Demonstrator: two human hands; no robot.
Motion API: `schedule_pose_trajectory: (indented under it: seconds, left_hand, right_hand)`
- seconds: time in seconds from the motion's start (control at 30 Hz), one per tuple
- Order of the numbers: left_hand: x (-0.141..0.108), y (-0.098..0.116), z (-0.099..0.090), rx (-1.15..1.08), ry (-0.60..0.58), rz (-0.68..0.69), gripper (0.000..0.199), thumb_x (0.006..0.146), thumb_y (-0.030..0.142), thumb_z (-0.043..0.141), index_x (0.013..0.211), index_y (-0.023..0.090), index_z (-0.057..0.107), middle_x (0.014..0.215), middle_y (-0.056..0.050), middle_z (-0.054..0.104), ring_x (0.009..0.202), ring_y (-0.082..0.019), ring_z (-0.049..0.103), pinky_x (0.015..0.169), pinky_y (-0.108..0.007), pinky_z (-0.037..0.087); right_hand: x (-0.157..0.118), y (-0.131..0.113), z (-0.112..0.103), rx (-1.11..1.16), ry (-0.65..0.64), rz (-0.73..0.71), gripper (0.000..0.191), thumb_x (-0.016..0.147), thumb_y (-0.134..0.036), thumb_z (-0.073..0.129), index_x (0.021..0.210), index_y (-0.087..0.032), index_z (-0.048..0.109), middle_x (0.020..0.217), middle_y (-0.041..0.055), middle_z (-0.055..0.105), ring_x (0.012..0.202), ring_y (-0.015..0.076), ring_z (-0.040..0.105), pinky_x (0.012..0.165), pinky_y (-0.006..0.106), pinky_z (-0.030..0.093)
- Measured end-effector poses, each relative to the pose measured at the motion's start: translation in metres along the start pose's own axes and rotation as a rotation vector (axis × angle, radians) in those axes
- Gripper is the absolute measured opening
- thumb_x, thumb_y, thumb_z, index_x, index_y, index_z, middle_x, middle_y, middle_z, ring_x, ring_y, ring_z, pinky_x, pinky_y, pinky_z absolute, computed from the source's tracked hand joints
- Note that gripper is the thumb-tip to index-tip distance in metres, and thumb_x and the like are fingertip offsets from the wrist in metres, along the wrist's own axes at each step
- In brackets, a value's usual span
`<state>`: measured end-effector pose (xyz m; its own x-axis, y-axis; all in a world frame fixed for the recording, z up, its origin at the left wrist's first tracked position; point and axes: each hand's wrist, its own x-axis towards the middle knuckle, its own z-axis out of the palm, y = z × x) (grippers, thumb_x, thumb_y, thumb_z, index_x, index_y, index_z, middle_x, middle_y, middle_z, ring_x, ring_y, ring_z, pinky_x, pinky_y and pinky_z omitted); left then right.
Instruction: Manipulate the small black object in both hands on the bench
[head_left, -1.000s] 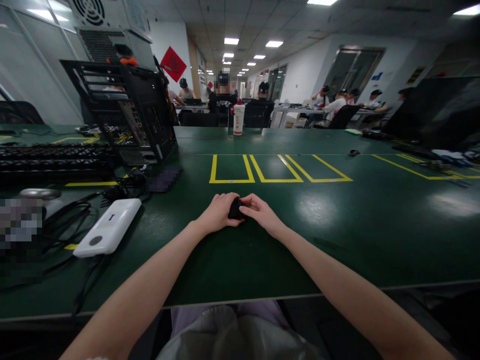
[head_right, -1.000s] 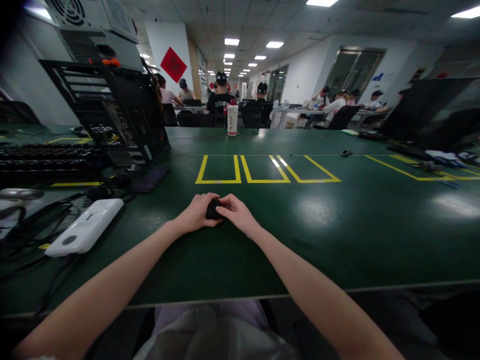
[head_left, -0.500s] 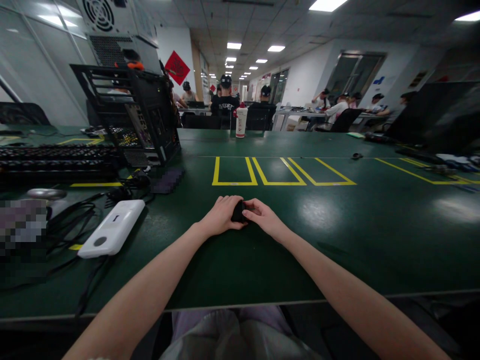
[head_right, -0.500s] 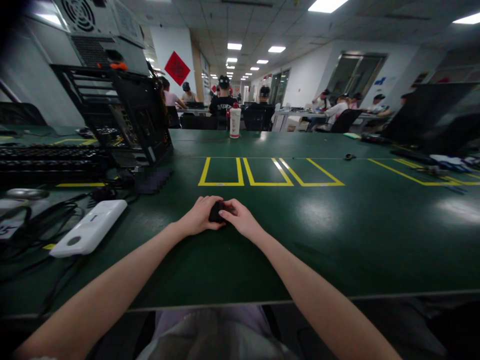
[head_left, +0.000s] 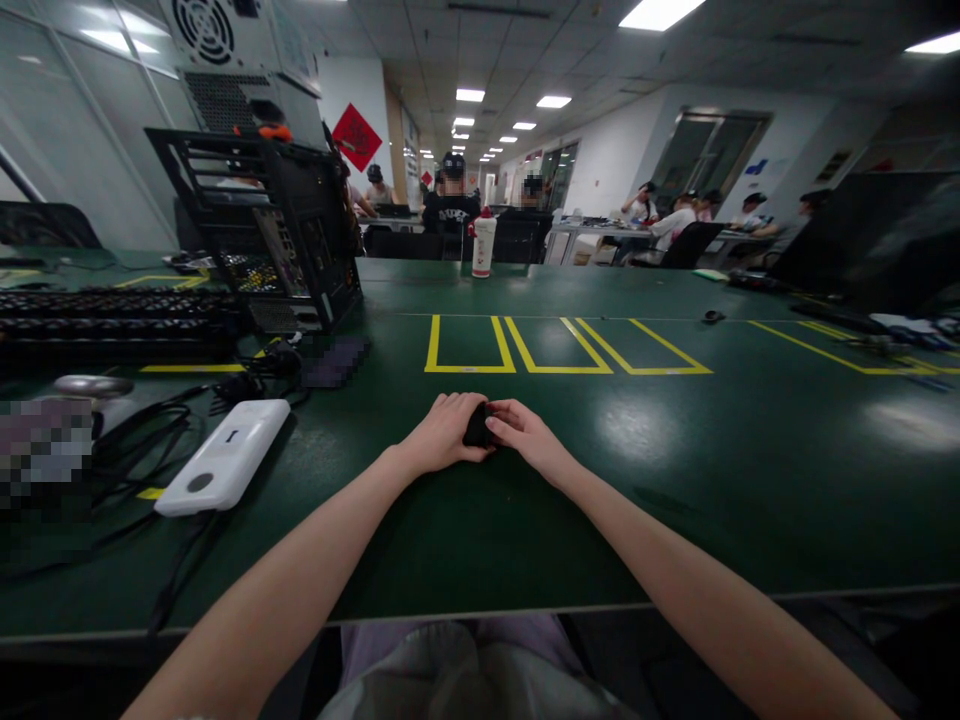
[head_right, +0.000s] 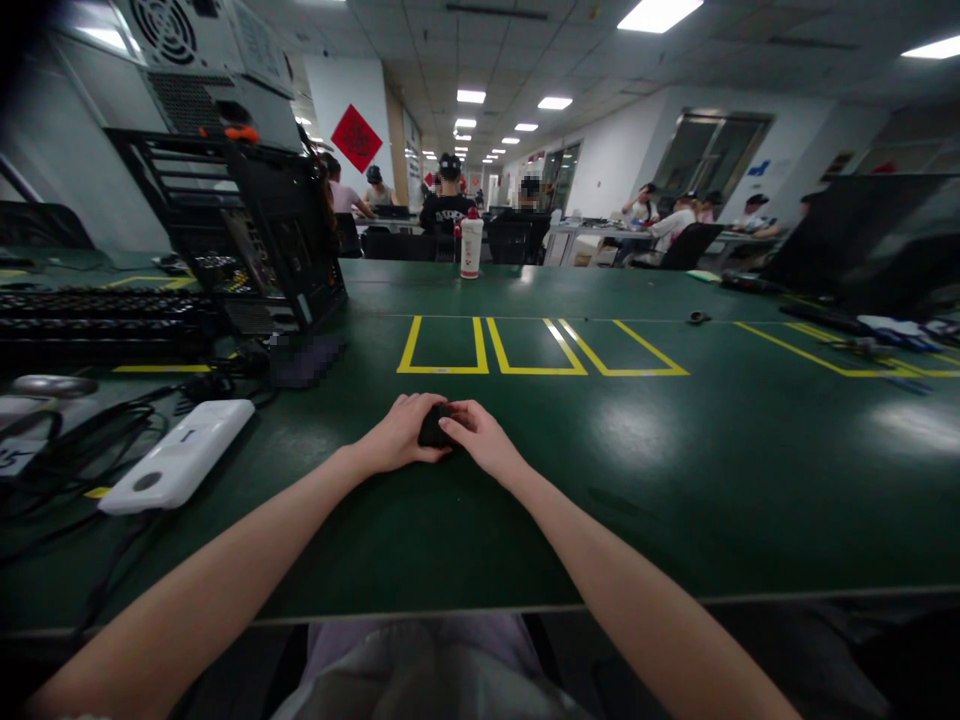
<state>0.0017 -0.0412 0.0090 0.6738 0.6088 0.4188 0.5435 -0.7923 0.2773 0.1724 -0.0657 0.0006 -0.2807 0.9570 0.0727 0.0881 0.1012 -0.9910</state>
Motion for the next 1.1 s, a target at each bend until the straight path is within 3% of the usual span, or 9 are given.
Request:
schedule_pose_trajectory:
  seconds: [0.23,0.43,0.6,0.87,1.1]
  left_hand:
    - [0.0007,-0.0001,0.0005,0.001,0.003,-0.004,0.054,0.067,0.039,0.064,0.109,0.017,0.039,0.101,-0.007,0.053,0.089,-0.024,0.05,0.077,-0.036,0.036]
    - [0.0001,0.0008,-0.0016,-0.014,-0.012,-0.008,0.056,0.067,0.04,0.064,0.111,0.018,0.038,0.103,-0.007,0.053,0.091,-0.024,0.05,0.079,-0.036,0.035]
    - [0.0005,-0.0013,-0.0002,-0.024,-0.028,-0.014,0.056,0.067,0.04,0.064,0.112,0.018,0.038,0.105,-0.007,0.053,0.092,-0.023,0.05,0.08,-0.037,0.035]
    - [0.0,-0.0014,-0.0009,-0.021,-0.024,-0.019,0.055,0.066,0.039,0.064,0.11,0.018,0.039,0.103,-0.007,0.054,0.09,-0.024,0.051,0.079,-0.037,0.036]
    - [0.0004,-0.0011,0.0002,-0.019,-0.018,-0.027,0.057,0.064,0.04,0.065,0.11,0.018,0.039,0.104,-0.008,0.053,0.091,-0.025,0.051,0.079,-0.038,0.036]
  right_hand:
    - [-0.0031,-0.0031,-0.0008,0.043,-0.074,-0.102,0.026,0.07,-0.025,0.063,0.092,-0.021,0.05,0.099,0.0019,0.054,0.095,0.0174,0.054,0.086,0.036,0.042]
    - [-0.0025,-0.0025,0.0025,-0.028,0.008,-0.092,0.016,0.077,-0.032,0.055,0.088,-0.021,0.05,0.088,0.0009,0.055,0.088,0.016,0.055,0.08,0.035,0.045]
    - [0.0011,0.0037,0.0021,-0.093,0.048,-0.053,0.025,0.077,-0.034,0.054,0.098,-0.021,0.05,0.094,0.0032,0.056,0.091,0.0175,0.054,0.081,0.036,0.043]
    - [-0.005,-0.0026,0.001,-0.004,-0.064,-0.1,0.025,0.073,-0.025,0.06,0.095,-0.021,0.049,0.101,0.002,0.054,0.095,0.0175,0.056,0.083,0.035,0.044]
    - [0.0006,0.0018,0.0045,-0.094,0.06,-0.166,0.014,0.077,-0.032,0.054,0.085,-0.02,0.051,0.085,0.0003,0.056,0.086,0.0161,0.055,0.081,0.035,0.043]
